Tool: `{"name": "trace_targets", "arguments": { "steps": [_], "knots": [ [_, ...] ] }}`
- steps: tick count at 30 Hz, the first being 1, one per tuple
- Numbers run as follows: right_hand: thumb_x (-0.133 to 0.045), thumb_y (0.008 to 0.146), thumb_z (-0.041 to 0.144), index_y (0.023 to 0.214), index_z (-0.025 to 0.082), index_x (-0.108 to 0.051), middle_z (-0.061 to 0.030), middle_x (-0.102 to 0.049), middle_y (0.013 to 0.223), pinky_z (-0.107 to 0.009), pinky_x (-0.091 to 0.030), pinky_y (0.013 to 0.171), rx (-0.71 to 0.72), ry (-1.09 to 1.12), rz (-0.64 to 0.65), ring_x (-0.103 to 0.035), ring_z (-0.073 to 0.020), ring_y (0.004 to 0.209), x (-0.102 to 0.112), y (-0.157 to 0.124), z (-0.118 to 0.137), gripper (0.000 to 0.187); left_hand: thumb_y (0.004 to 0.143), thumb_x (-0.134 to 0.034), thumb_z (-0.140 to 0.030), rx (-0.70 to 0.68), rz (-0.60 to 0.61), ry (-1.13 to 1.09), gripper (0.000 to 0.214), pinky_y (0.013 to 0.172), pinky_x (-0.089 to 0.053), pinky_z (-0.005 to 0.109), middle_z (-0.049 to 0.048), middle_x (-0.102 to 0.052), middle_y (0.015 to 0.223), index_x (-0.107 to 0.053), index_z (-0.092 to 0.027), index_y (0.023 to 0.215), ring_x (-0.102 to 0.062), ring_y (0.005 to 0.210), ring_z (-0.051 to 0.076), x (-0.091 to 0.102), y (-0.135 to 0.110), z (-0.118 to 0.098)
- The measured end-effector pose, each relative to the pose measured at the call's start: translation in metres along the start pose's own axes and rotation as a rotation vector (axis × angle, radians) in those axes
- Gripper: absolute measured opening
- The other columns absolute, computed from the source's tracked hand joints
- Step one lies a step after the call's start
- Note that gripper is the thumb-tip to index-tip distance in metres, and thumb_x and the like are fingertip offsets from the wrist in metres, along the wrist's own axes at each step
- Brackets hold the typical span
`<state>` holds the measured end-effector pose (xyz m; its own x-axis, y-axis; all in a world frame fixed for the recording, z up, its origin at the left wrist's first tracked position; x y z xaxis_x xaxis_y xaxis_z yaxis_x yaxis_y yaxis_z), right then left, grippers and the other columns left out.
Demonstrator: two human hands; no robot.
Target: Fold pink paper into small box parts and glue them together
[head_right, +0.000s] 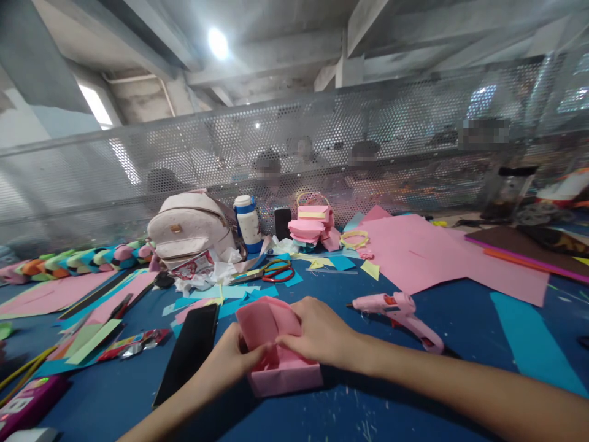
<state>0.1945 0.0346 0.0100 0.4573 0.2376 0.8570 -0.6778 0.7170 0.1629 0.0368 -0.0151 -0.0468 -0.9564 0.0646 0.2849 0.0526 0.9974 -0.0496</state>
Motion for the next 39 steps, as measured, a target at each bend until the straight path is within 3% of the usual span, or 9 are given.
{"name": "trace_targets", "arguments": {
  "steps": [7, 22, 39],
  "knots": [
    [-0.071, 0.073, 0.031, 0.061, 0.014, -0.062, -0.0032, -0.064, 0.065, -0.024, -0.029, 0.053, -0.080, -0.036, -0.032, -0.050, -0.0130, 0.058, -0.001, -0.002, -0.004, 0.023, 0.069, -0.074, -0.037, -0.012, 0.000, -0.016, 0.027, 0.050, -0.030, 0.021, -0.0008, -0.055, 0.057, -0.064, -0.011, 0.070, -0.049, 0.054, 0.011, 0.000, 0.001, 0.001],
    [-0.072, 0.072, 0.032, 0.070, 0.014, -0.068, -0.0073, -0.067, 0.072, -0.026, -0.032, 0.056, -0.106, -0.034, -0.038, -0.055, -0.0174, 0.064, -0.004, -0.002, -0.008, 0.019, 0.073, -0.070, -0.034, -0.027, 0.037, 0.014, 0.026, 0.049, -0.027, 0.022, -0.0011, -0.051, 0.055, -0.062, -0.011, 0.065, -0.042, 0.050, 0.009, -0.002, 0.000, -0.004],
    [-0.069, 0.071, 0.033, 0.064, 0.015, -0.063, -0.0045, -0.065, 0.068, -0.025, -0.030, 0.054, -0.106, 0.001, -0.027, -0.051, -0.0145, 0.060, -0.005, -0.001, -0.010, 0.020, 0.073, -0.064, -0.032, -0.026, 0.037, 0.058, 0.026, 0.048, -0.020, 0.023, -0.0046, -0.038, 0.053, -0.050, -0.015, 0.059, -0.031, 0.050, 0.008, -0.002, 0.002, -0.001]
  ]
}}
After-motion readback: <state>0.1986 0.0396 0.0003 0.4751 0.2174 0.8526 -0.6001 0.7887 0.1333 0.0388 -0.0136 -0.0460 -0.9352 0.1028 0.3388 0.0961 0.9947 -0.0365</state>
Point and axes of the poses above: each hand's wrist, its own y-axis towards the middle knuckle, its own x-axis out of the back of the hand, z = x × y, the point moved 4 cm from there along y, towards the middle knuckle
